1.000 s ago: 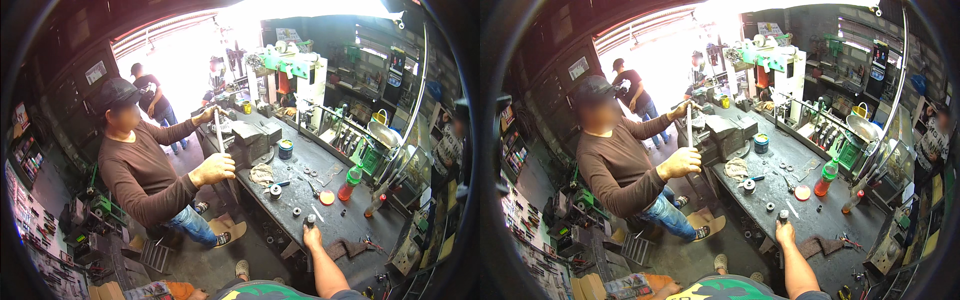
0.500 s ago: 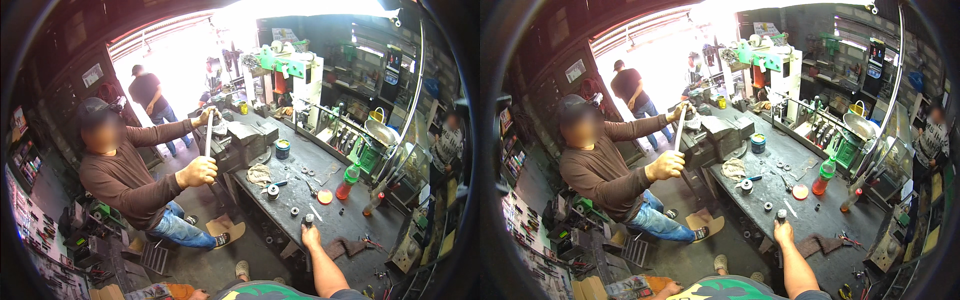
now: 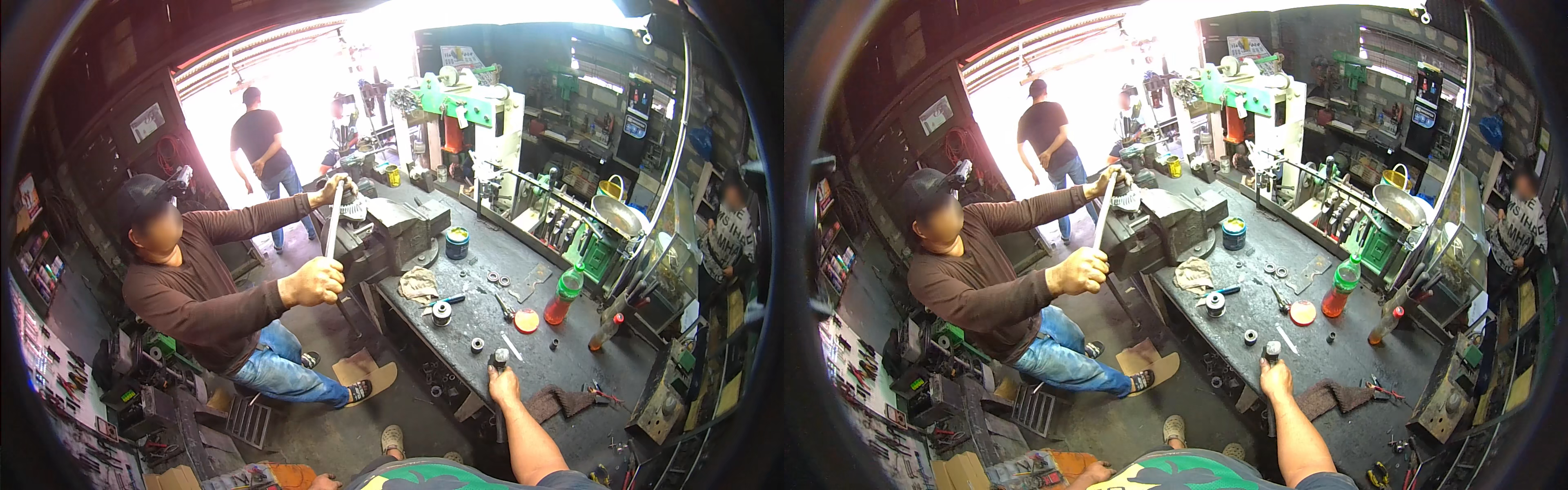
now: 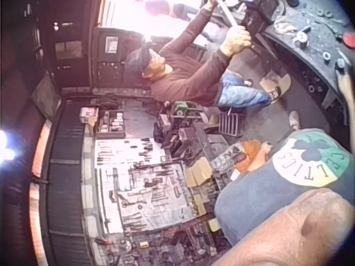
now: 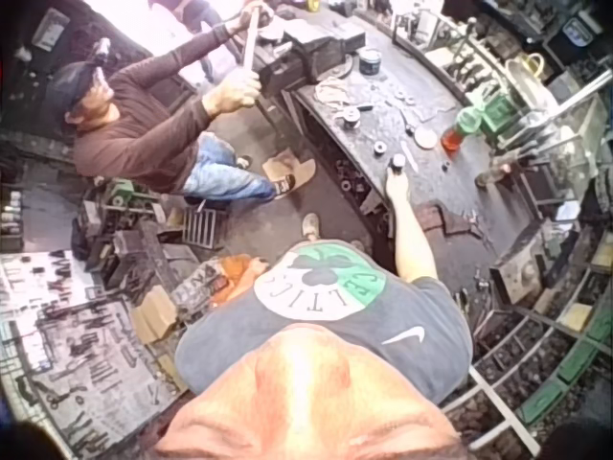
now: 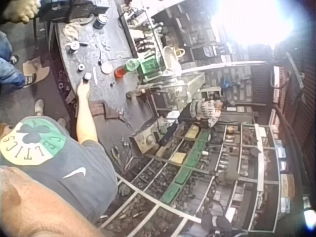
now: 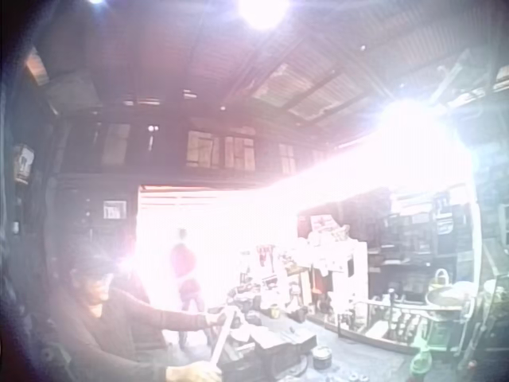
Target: The person uses a hammer and metal punch to press a bearing into a gear-like component on a workbench. They repeatedly strike the punch, rotate the part, and wipe it with a cloth. A coworker works on a separate component nearby.
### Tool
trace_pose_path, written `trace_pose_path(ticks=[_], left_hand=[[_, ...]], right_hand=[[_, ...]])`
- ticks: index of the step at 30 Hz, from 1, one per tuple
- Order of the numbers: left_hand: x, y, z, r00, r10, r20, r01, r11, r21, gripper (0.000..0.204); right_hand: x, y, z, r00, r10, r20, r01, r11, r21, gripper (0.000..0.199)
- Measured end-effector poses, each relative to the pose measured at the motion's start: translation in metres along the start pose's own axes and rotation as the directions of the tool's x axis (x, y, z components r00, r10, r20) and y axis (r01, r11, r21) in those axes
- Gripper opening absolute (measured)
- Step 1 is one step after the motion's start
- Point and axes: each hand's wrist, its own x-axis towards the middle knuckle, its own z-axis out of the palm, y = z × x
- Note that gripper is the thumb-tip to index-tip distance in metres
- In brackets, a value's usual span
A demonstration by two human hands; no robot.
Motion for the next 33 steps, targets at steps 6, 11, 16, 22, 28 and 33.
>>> trace_pose_path(ticks=[6,11,16,22,28,33], left_hand=[[0.004,-0.008,0.009,0.999,0.047,0.007,-0.048,0.997,0.059,0.05],[0.002,-0.005,0.017,0.999,-0.007,-0.043,0.01,0.998,0.057,0.048],[-0.006,0.01,0.005,0.967,-0.213,-0.138,0.148,0.915,-0.376,0.058],[-0.027,0.032,-0.005,0.921,-0.373,-0.115,0.252,0.793,-0.554,0.072],[-0.035,0.036,-0.018,0.913,-0.401,-0.075,0.287,0.763,-0.579,0.071],[-0.033,0.041,-0.023,0.924,-0.374,-0.082,0.252,0.756,-0.604,0.072]], right_hand=[[-0.002,0.0,0.001,1.0,-0.02,-0.012,0.02,1.0,0.018,0.062],[-0.005,-0.005,-0.004,1.0,-0.02,0.003,0.02,0.999,0.04,0.066],[0.001,0.003,-0.001,1.0,0.021,0.0,-0.021,1.0,0.019,0.067],[-0.001,-0.002,0.0,1.0,0.021,0.014,-0.021,1.0,0.007,0.069],[0.001,0.002,0.003,1.0,0.012,0.011,-0.012,1.0,0.016,0.066],[0.002,0.002,0.002,1.0,0.019,0.02,-0.019,1.0,0.01,0.066]])
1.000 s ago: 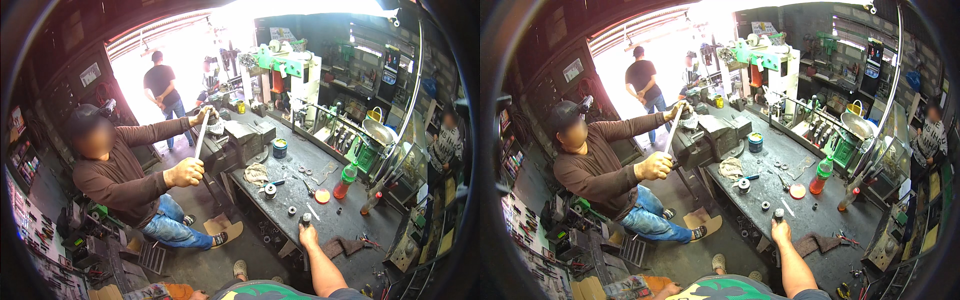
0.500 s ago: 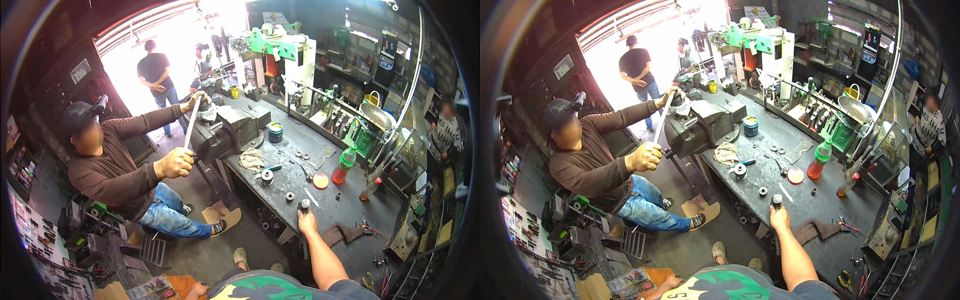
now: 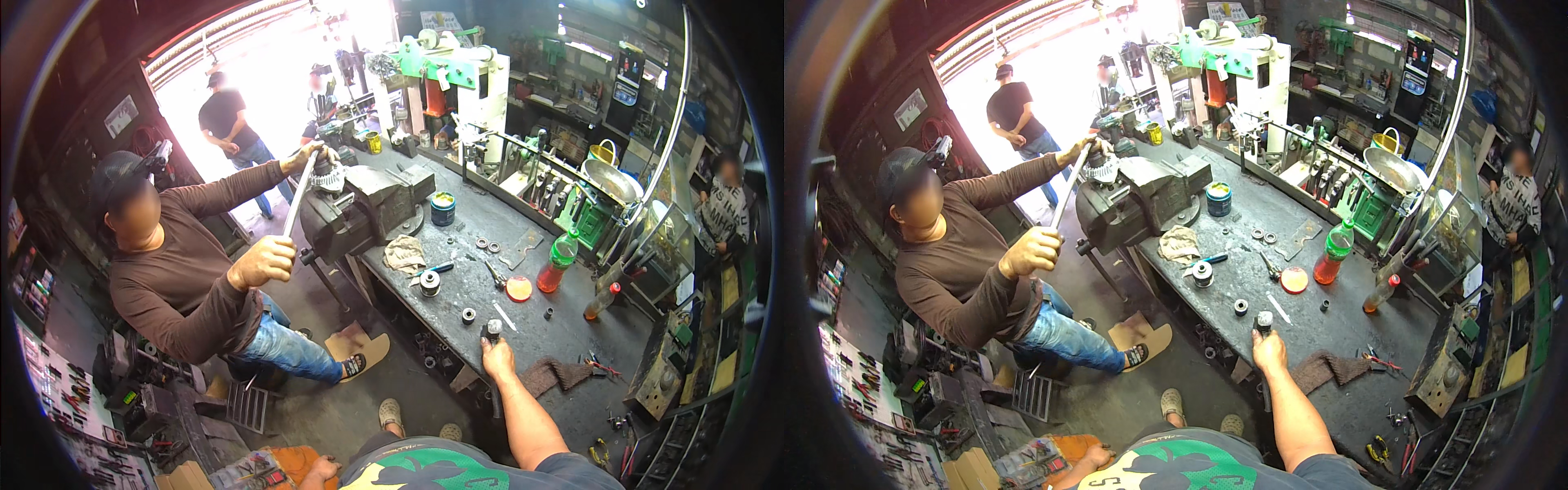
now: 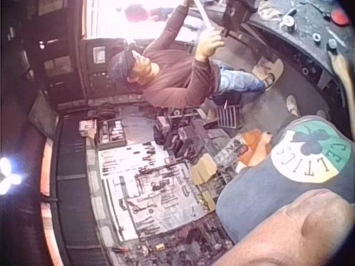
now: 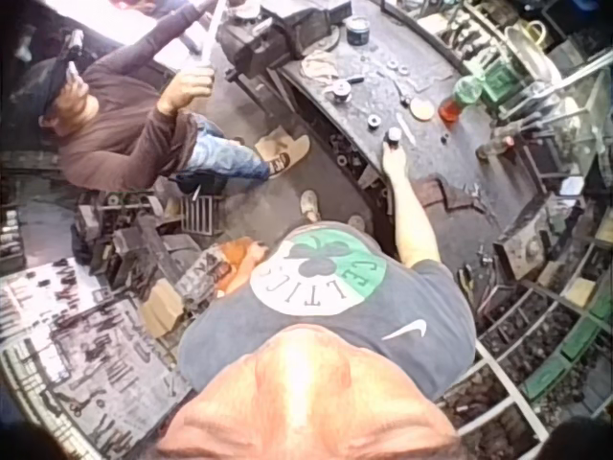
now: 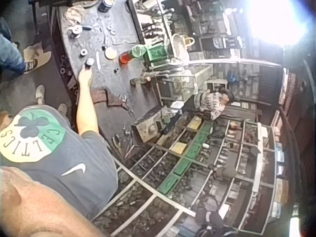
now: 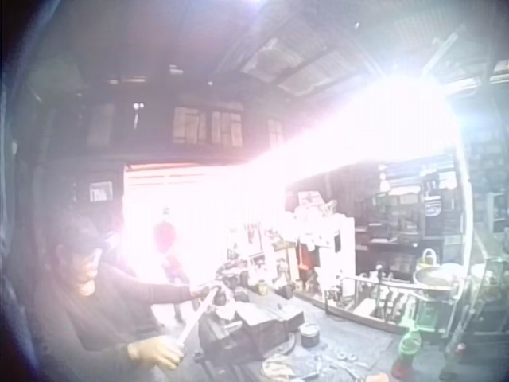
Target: The person uses a hammer and metal punch to press a bearing into a gear-like component on a workbench. They repeatedly strike the punch, rotate the part, and wipe it with a cloth. A coworker works on a separate component nearby.
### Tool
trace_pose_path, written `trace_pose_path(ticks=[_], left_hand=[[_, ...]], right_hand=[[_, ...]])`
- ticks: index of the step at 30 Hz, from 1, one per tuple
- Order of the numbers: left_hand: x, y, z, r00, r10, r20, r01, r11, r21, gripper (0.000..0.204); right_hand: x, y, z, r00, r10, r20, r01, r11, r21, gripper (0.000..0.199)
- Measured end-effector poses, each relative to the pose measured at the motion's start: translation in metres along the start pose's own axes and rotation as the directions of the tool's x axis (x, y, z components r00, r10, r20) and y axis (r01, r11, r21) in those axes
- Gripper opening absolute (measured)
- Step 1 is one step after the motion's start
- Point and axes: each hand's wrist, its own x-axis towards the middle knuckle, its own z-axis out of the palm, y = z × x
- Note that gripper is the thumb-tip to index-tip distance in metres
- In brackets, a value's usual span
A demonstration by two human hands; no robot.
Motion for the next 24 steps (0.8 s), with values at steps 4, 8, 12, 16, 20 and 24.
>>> trace_pose_path(ticks=[4,8,12,16,20,24], left_hand=[[-0.015,0.019,-0.007,1.0,-0.01,0.02,0.01,1.0,0.011,0.071],[-0.006,0.013,-0.002,1.0,-0.002,0.022,0.001,0.999,0.036,0.071],[0.0,0.02,-0.006,0.998,-0.05,0.039,0.05,0.999,-0.005,0.071],[0.021,0.007,-0.006,1.0,0.016,-0.006,-0.016,1.0,0.012,0.072],[0.03,0.007,-0.014,1.0,0.015,0.007,-0.015,1.0,0.015,0.073],[0.044,0.003,-0.021,0.999,0.038,0.034,-0.039,0.999,0.018,0.073]], right_hand=[[0.001,0.003,0.0,1.0,0.003,-0.012,-0.003,1.0,-0.006,0.068],[-0.002,-0.003,-0.003,1.0,0.013,0.007,-0.013,1.0,-0.025,0.07],[0.001,0.0,0.0,1.0,-0.005,-0.012,0.004,1.0,-0.023,0.071],[0.002,0.004,0.004,1.0,-0.016,-0.023,0.016,1.0,-0.012,0.072],[-0.001,-0.001,0.002,1.0,-0.004,-0.007,0.004,1.0,-0.023,0.071],[0.0,0.001,0.005,0.999,-0.013,-0.029,0.012,0.999,-0.049,0.07]])
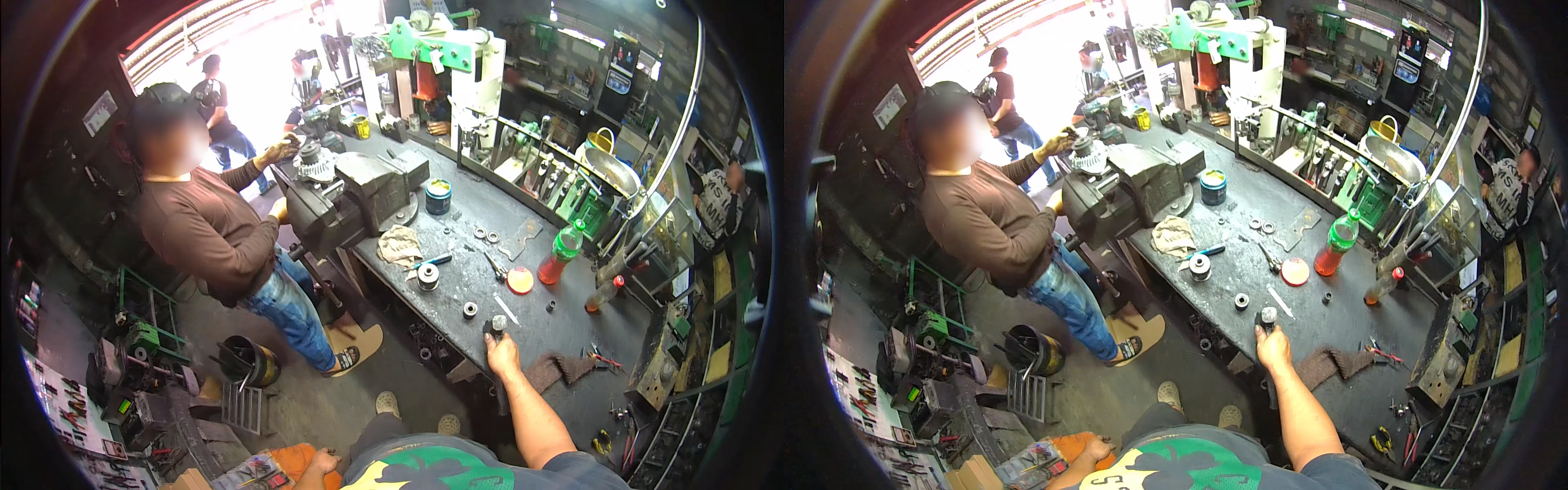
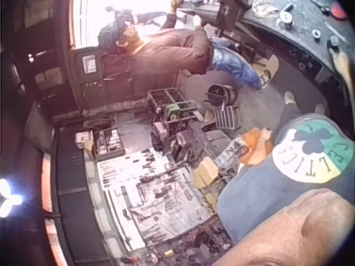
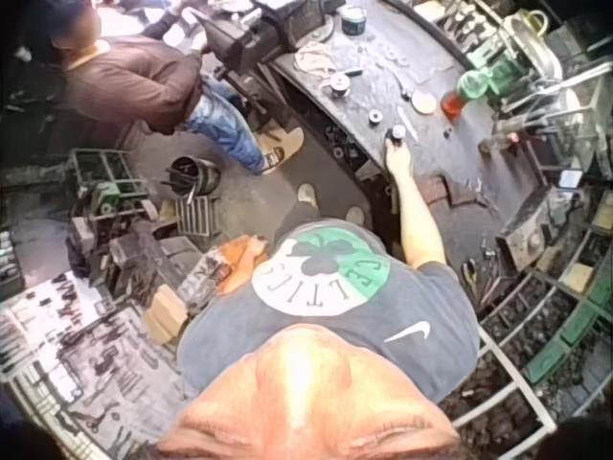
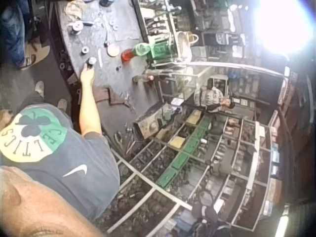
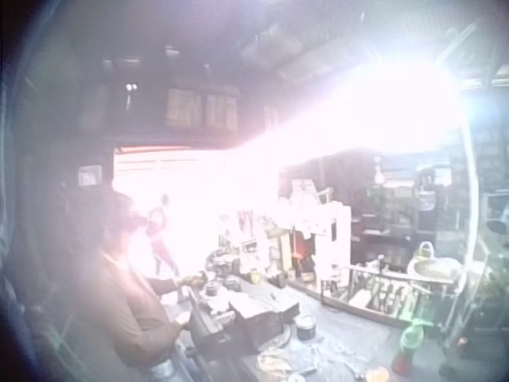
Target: The person uses a hammer and metal punch to press a bearing into a gear-like component on a workbench. They repeatedly strike the punch, rotate the part, and wipe it with a cloth. A coworker works on a separate component nearby.
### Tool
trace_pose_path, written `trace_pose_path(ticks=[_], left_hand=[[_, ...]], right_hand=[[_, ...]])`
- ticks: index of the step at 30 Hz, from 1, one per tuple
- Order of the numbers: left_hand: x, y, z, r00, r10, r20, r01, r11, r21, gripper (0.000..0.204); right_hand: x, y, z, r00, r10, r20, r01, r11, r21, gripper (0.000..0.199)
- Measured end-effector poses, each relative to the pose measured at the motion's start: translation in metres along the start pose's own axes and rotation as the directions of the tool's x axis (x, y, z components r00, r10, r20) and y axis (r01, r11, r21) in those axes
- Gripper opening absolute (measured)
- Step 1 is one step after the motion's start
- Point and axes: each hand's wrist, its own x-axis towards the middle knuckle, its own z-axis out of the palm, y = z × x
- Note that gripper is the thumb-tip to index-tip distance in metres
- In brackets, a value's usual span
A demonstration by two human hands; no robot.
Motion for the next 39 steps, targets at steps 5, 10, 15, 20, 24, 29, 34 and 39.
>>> trace_pose_path(ticks=[5,10,15,20,24,29,34,39], left_hand=[[0.024,-0.005,-0.021,0.998,0.018,0.065,-0.022,0.998,0.062,0.073],[0.07,0.021,-0.08,0.994,0.099,0.037,-0.101,0.993,0.06,0.07],[0.117,0.12,-0.159,0.903,0.408,-0.133,-0.404,0.913,0.057,0.067],[0.075,0.316,-0.212,0.7,0.69,-0.184,-0.708,0.704,-0.055,0.068],[0.053,0.445,-0.209,0.494,0.854,-0.162,-0.863,0.505,0.029,0.074],[0.054,0.547,-0.193,0.409,0.872,-0.269,-0.879,0.456,0.139,0.1],[0.081,0.595,-0.178,0.513,0.827,-0.23,-0.811,0.555,0.185,0.106],[0.097,0.602,-0.161,0.496,0.812,-0.309,-0.804,0.564,0.191,0.095]], right_hand=[[-0.002,-0.002,-0.001,1.0,0.024,-0.019,-0.024,0.999,-0.028,0.07],[-0.003,-0.004,-0.004,0.998,0.062,-0.014,-0.063,0.997,-0.038,0.07],[-0.004,-0.013,-0.006,0.995,0.097,-0.024,-0.098,0.995,-0.022,0.07],[-0.001,-0.015,-0.006,0.994,0.105,-0.012,-0.105,0.994,-0.007,0.068],[-0.005,-0.007,-0.005,0.995,0.097,-0.006,-0.097,0.995,0.007,0.065],[-0.004,-0.009,-0.004,0.992,0.124,0.005,-0.124,0.992,-0.035,0.063],[-0.006,-0.018,-0.011,0.987,0.153,0.053,-0.155,0.988,0.028,0.063],[-0.006,-0.017,-0.013,0.985,0.167,0.047,-0.169,0.985,0.04,0.064]])
